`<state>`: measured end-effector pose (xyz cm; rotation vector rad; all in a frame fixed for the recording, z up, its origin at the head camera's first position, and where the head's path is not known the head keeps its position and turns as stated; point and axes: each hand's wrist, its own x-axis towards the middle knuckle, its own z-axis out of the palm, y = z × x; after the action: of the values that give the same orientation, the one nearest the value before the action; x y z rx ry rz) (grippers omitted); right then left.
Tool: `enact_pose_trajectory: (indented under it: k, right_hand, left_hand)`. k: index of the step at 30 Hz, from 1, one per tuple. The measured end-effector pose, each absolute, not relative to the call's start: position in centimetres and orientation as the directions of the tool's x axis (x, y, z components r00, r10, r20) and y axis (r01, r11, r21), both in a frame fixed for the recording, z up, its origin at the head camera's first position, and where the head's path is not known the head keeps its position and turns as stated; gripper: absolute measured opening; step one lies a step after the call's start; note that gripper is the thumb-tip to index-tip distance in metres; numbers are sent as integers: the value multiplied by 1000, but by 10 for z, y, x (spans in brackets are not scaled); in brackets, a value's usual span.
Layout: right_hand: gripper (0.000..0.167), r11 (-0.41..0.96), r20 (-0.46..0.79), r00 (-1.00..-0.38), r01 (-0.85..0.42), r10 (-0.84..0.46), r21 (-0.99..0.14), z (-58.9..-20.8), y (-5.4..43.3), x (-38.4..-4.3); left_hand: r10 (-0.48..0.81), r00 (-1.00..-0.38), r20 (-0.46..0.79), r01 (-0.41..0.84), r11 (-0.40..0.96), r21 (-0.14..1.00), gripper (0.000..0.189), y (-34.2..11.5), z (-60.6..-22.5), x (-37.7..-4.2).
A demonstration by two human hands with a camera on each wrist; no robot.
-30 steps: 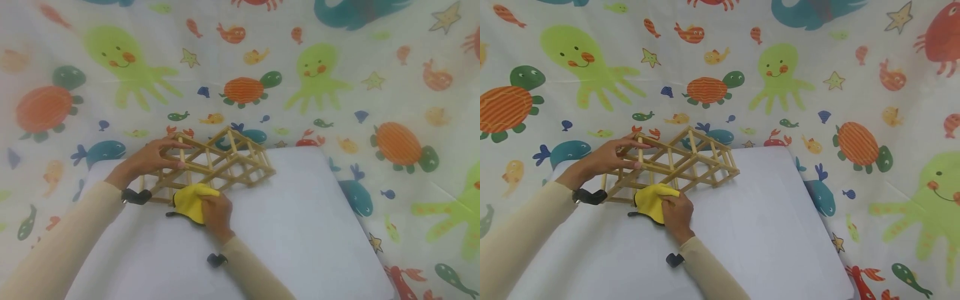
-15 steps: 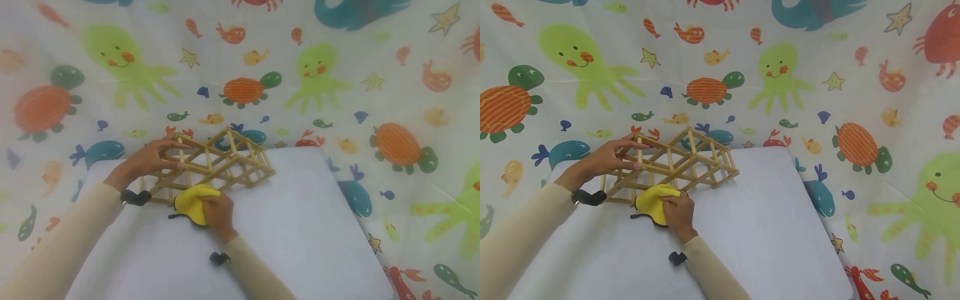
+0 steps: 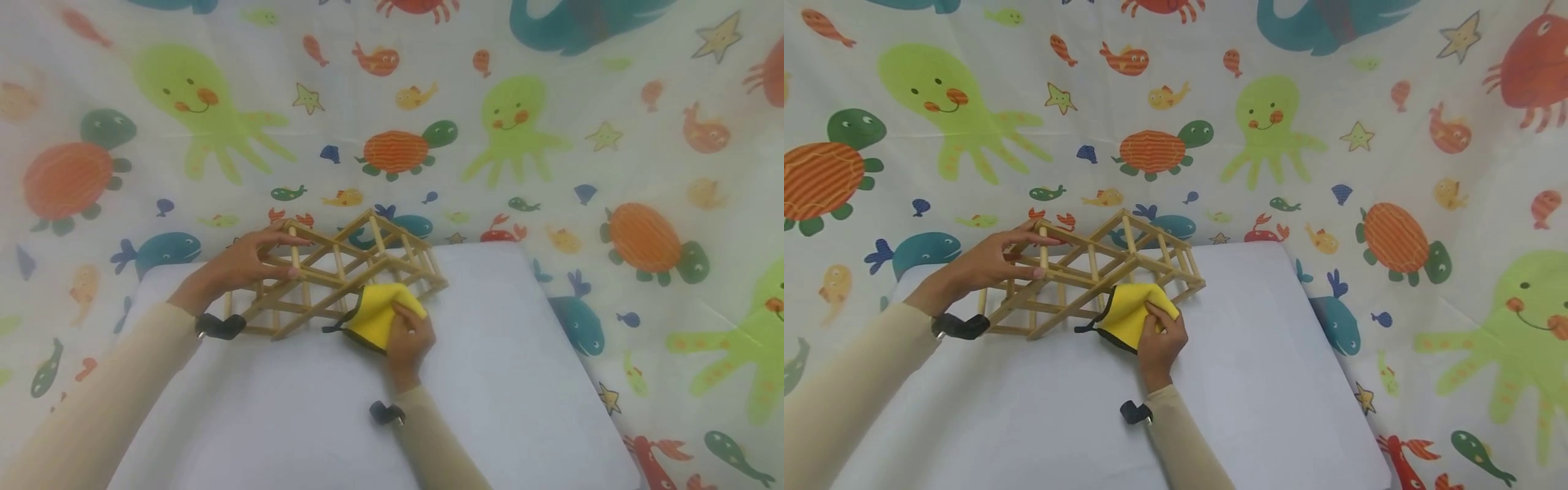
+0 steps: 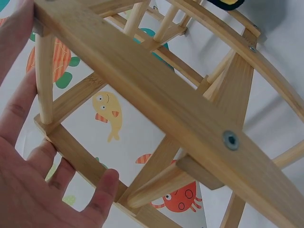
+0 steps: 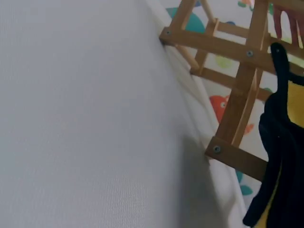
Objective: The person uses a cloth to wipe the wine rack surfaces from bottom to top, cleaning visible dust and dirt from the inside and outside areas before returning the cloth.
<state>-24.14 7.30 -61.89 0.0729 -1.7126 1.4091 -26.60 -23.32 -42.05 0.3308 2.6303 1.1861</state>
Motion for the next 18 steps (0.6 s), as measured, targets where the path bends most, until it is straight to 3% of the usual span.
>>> enact_pose_trajectory:
  k: [5,10,13,18]
  right_hand:
    - [31,286,532,-737,-449,417,-847,-623,65,-241]
    - [29,380,514,-825,-409,234,-830,-631,56,-234]
    - [29,389,522,-818,-411,241,-824,-634,57,-231]
    - [33,311,558,-724,-465,405,-829,-632,65,-233]
  left_hand:
    - [296,-947,-129,96,642,761,61,-234,-420,-264]
    - [313,-943,-114,115,626,771,63,-234,-423,-263]
    - [313,-943,-112,115,622,774,62,-234,-424,-264]
    - [316,-944,-98,124,613,780,61,-234,-425,-266]
